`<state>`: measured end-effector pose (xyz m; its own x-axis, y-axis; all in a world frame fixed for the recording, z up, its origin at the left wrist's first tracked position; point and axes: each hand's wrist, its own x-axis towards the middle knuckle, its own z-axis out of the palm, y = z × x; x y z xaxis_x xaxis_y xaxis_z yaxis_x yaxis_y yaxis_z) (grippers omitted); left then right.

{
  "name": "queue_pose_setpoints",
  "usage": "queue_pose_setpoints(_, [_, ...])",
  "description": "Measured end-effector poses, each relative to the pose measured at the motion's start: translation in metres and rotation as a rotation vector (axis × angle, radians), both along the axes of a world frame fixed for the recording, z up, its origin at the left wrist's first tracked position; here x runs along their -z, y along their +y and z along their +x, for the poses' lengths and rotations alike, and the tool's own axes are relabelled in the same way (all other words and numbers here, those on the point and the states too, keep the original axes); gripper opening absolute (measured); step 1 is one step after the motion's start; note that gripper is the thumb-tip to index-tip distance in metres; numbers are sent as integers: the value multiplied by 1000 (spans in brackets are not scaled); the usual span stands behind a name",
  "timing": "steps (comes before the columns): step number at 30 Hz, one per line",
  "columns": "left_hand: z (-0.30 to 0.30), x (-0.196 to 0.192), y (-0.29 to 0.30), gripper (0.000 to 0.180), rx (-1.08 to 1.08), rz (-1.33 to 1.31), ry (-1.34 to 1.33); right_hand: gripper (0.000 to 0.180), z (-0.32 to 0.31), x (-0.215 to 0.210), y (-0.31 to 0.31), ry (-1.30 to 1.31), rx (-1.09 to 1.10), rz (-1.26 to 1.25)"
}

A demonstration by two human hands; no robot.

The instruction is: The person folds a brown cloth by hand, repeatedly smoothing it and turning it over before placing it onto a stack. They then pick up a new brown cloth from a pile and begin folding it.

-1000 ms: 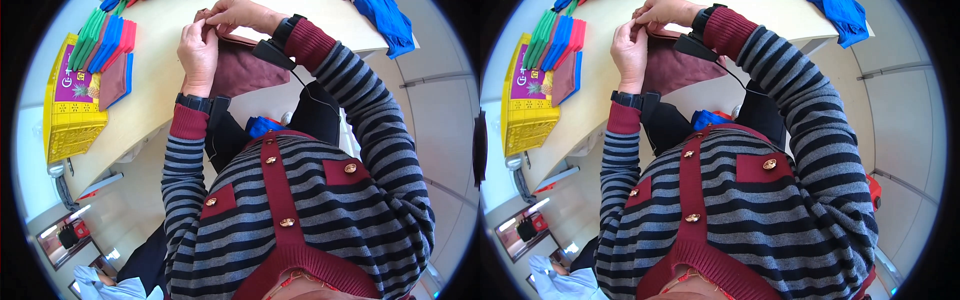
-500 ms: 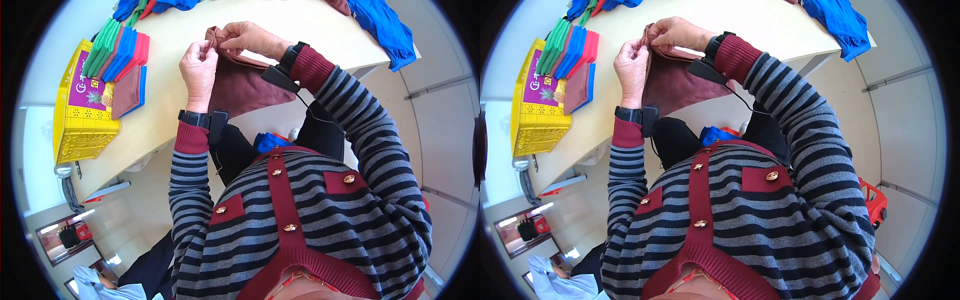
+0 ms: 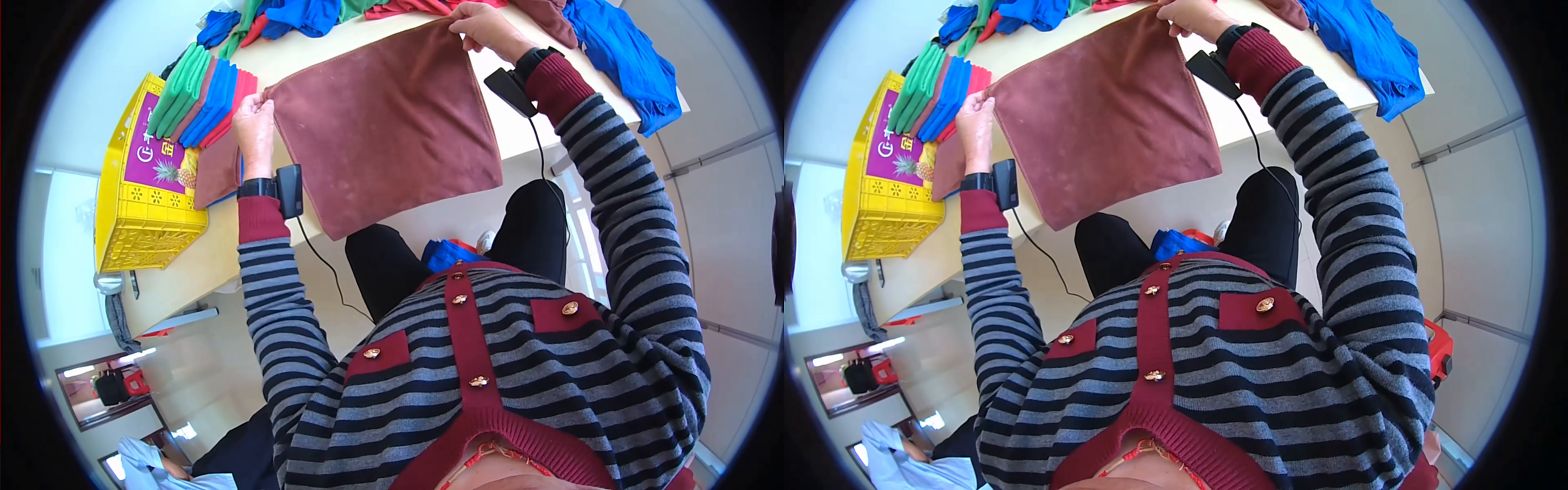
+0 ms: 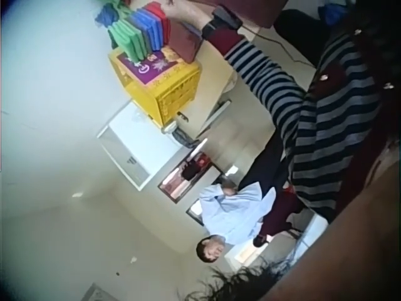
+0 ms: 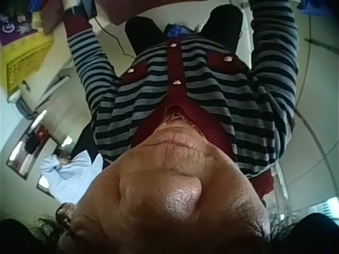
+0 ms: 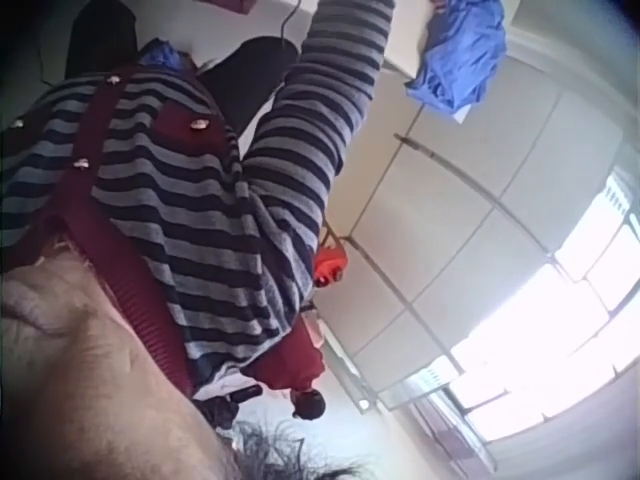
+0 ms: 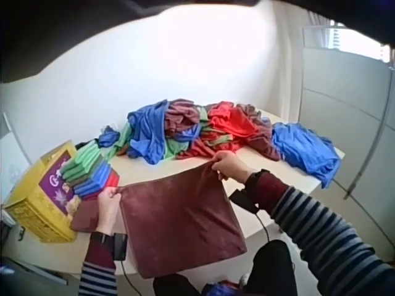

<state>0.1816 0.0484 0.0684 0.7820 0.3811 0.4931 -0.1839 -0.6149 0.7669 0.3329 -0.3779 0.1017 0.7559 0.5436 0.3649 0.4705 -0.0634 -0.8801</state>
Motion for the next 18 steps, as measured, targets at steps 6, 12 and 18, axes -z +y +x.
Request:
queue_pose_setpoints(6, [18,-6,24,16,-51,-150,240,10,22,-5,17,445,164,31])
queue_pose_setpoints(12, [25,-4,1,17,48,-378,237,17,38,24,21,391,209,84])
queue_pose_setpoints(18, [-23,13,8,17,248,-337,144,12,8,46,-14,64,87,-96])
